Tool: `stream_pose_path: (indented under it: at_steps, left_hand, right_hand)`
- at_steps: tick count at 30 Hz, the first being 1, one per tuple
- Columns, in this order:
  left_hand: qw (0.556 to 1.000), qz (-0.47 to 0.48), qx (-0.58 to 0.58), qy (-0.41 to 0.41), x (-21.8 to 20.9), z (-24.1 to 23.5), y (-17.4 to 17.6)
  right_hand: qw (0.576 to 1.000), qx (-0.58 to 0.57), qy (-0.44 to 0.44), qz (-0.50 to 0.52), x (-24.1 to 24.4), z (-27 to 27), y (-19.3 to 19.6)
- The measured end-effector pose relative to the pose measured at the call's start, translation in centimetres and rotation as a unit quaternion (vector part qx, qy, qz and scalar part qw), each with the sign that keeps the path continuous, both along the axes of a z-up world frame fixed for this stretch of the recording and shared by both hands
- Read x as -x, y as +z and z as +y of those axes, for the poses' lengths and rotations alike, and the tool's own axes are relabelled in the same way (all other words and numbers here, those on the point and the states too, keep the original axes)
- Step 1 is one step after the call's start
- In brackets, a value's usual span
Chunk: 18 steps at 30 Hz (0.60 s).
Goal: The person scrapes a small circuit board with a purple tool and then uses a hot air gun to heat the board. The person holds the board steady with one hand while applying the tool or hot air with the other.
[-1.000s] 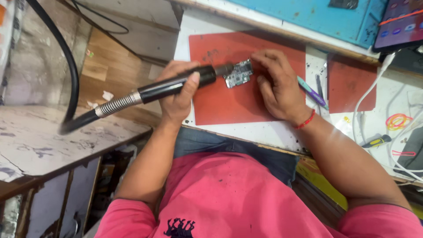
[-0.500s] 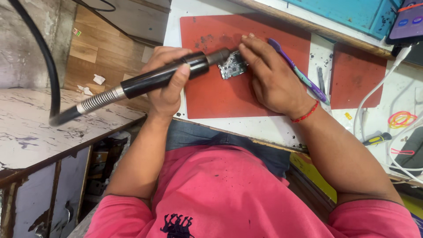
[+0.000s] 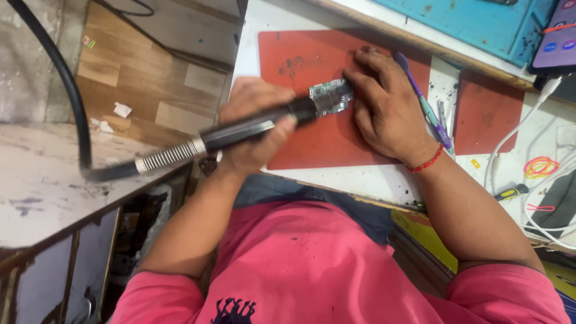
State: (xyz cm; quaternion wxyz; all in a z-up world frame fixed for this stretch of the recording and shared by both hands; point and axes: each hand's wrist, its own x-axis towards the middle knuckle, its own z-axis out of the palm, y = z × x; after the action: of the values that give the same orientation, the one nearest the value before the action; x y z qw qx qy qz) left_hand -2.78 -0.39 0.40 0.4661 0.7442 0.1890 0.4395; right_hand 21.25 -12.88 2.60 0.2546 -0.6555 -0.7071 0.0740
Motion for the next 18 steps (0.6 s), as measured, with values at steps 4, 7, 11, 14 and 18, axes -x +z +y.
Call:
stream_pose_path:
  at_steps: [4,7,11,14,18]
  left_hand:
    - [0.998,0.029,0.039,0.05,0.2,0.0,0.3]
    - [0.999,0.005,-0.023,-0.044,0.3,0.3,0.3]
    - [0.999,0.044,0.022,0.001,0.2,0.6,0.3]
    - [0.999,0.048,0.005,-0.024,0.1,0.3,0.2]
    - [0.998,0.04,0.006,-0.038,0.1,0.6,0.5]
  right_hand:
    - [1.0,0.001,-0.004,0.009,0.1,0.4,0.6]
    - [1.0,0.008,-0.01,0.002,0.3,0.7,0.7]
    - [1.0,0.014,-0.018,-0.004,-0.1,0.2,0.6]
    - [1.0,0.01,-0.002,-0.001,-0.9,-0.1,0.7]
    - [1.0,0.017,0.013,0.007,-1.2,0.3,0.8]
